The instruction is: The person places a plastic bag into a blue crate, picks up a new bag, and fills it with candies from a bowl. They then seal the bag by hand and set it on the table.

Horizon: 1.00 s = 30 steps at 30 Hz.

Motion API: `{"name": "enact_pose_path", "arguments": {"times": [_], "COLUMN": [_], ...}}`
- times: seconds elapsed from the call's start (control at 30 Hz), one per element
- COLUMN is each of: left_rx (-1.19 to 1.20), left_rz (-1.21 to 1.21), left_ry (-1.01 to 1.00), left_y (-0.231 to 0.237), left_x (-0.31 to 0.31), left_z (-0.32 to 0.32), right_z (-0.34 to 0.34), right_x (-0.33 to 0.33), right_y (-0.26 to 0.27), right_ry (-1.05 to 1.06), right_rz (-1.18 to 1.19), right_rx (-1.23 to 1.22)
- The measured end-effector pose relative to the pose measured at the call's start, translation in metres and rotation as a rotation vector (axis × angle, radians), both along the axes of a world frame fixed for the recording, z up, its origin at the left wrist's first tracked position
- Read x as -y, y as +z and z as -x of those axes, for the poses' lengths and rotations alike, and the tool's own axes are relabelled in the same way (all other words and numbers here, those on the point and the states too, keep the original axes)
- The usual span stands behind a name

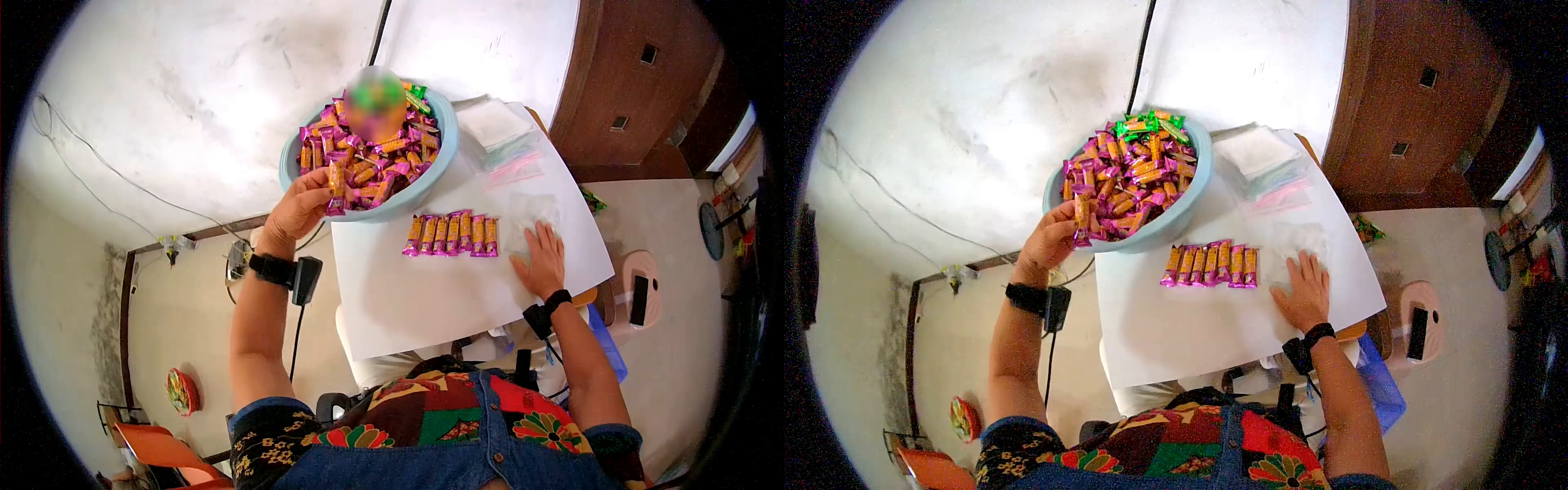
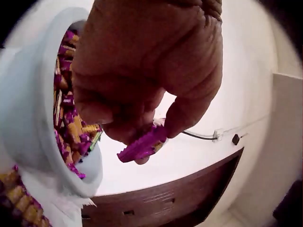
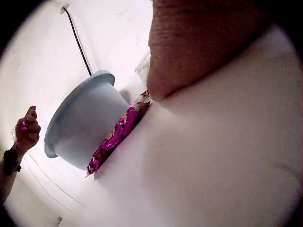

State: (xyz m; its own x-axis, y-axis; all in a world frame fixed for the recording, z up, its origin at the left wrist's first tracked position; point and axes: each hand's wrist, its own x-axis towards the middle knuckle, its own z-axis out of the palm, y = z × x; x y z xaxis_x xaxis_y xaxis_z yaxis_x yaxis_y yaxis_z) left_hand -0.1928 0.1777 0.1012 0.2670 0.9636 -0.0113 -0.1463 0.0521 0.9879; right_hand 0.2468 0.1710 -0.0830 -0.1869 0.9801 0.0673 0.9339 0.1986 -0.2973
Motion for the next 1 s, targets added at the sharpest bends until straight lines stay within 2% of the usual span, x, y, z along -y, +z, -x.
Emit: {"name": "enact_pose_path", "arguments": {"times": [0.13, 0.27, 0.37, 0.57, 0.67, 0.77, 0.9, 1.0], "left_rx": [0.216, 0.321, 0.461, 0.513, 0.336, -0.042, -0.427, -0.539], "left_rz": [0.031, 0.043, 0.098, 0.208, 0.198, 0.316, 0.295, 0.287], "left_ry": [-0.104, -0.128, -0.051, 0.033, 0.043, 0.183, 0.194, 0.422], "left_y": [-0.024, -0.035, -0.042, -0.059, -0.083, -0.105, -0.137, -0.162], "left_x": [0.015, 0.032, 0.044, 0.063, 0.071, 0.079, 0.063, 0.039], "left_z": [-0.008, -0.02, -0.031, -0.04, -0.04, -0.052, -0.051, -0.06], "right_z": [-0.002, -0.003, -0.003, -0.003, -0.001, -0.002, -0.001, -0.001], "right_x": [-0.001, -0.001, -0.002, -0.002, 0.001, -0.001, -0.001, -0.001], "right_y": [-0.006, -0.009, -0.009, -0.01, -0.005, -0.006, -0.004, -0.006], "right_ry": [0.012, 0.019, 0.027, 0.034, 0.021, 0.008, 0.004, 0.002], "right_rz": [-0.044, -0.07, -0.09, -0.099, -0.081, -0.07, -0.052, -0.04], "right_rx": [-0.014, -0.025, -0.016, -0.044, -0.046, -0.041, -0.044, -0.037]}}
